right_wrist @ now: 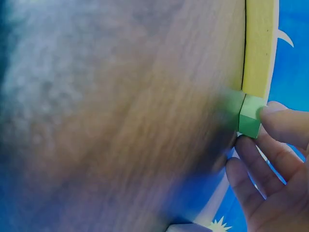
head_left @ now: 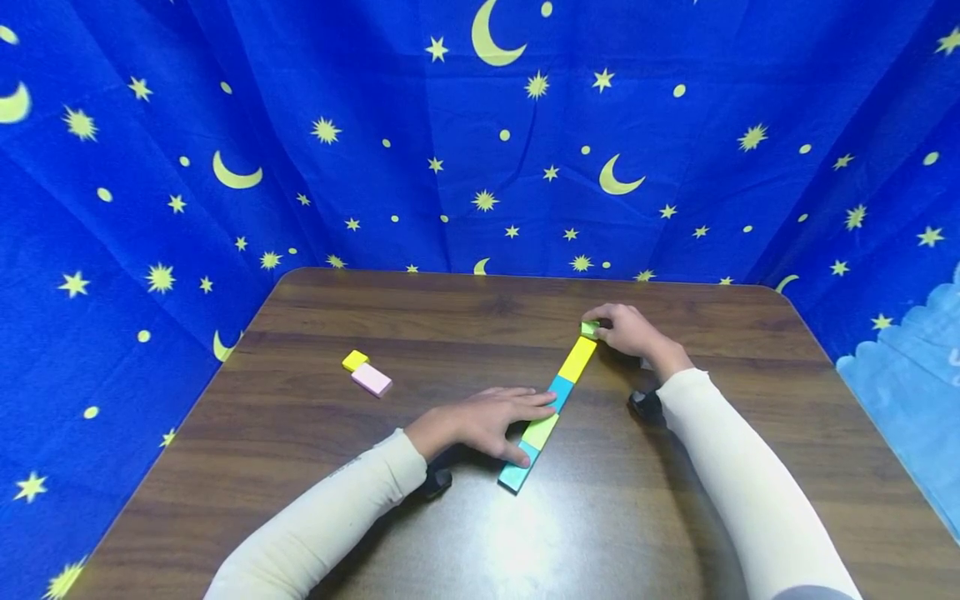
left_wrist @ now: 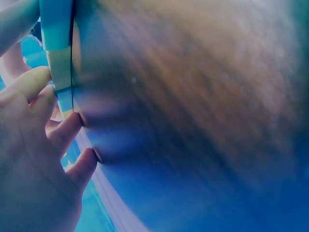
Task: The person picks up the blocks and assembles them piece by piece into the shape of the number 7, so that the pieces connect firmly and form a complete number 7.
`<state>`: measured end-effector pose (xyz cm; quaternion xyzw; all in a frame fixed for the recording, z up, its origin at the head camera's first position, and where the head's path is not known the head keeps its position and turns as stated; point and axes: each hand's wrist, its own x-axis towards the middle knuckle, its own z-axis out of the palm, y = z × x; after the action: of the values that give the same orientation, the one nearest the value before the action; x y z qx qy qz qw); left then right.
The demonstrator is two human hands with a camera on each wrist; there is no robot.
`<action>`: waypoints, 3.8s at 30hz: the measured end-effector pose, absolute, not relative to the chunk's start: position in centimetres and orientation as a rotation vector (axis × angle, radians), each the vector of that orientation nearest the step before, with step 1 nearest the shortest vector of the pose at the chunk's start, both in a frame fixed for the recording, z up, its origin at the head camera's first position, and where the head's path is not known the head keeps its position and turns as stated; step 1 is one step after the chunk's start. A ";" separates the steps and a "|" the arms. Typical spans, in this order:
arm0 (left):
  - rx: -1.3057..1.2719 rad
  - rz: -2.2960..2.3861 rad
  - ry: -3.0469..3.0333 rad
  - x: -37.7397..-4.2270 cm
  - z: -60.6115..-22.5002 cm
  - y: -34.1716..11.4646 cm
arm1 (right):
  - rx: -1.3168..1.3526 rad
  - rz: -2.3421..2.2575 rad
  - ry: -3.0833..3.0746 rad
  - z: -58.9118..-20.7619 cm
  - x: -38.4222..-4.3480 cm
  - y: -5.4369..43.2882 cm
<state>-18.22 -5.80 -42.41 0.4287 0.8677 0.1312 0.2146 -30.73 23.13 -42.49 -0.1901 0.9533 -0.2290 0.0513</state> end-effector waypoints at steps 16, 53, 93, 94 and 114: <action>1.202 0.377 2.403 -18.2 -42.3 -5.8 | -0.568 -0.750 2.873 -42.7 -30.5 23.4; 1.227 0.358 2.416 -18.2 -42.2 -5.7 | -0.969 -0.604 2.997 -40.5 -29.1 26.1; 1.215 0.334 2.422 -18.1 -42.2 -5.8 | -0.873 -0.365 2.977 -41.0 -24.7 30.1; 1.214 0.336 2.420 -18.1 -42.2 -5.8 | -0.893 -0.359 2.984 -41.1 -24.7 30.1; 1.218 0.345 2.426 -18.1 -42.6 -5.8 | -0.822 -0.425 2.904 -41.0 -25.1 29.7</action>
<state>-18.11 -5.81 -42.59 0.4361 0.8684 0.1236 0.2013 -25.06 29.74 -40.96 -0.2694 0.9518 -0.1393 0.0467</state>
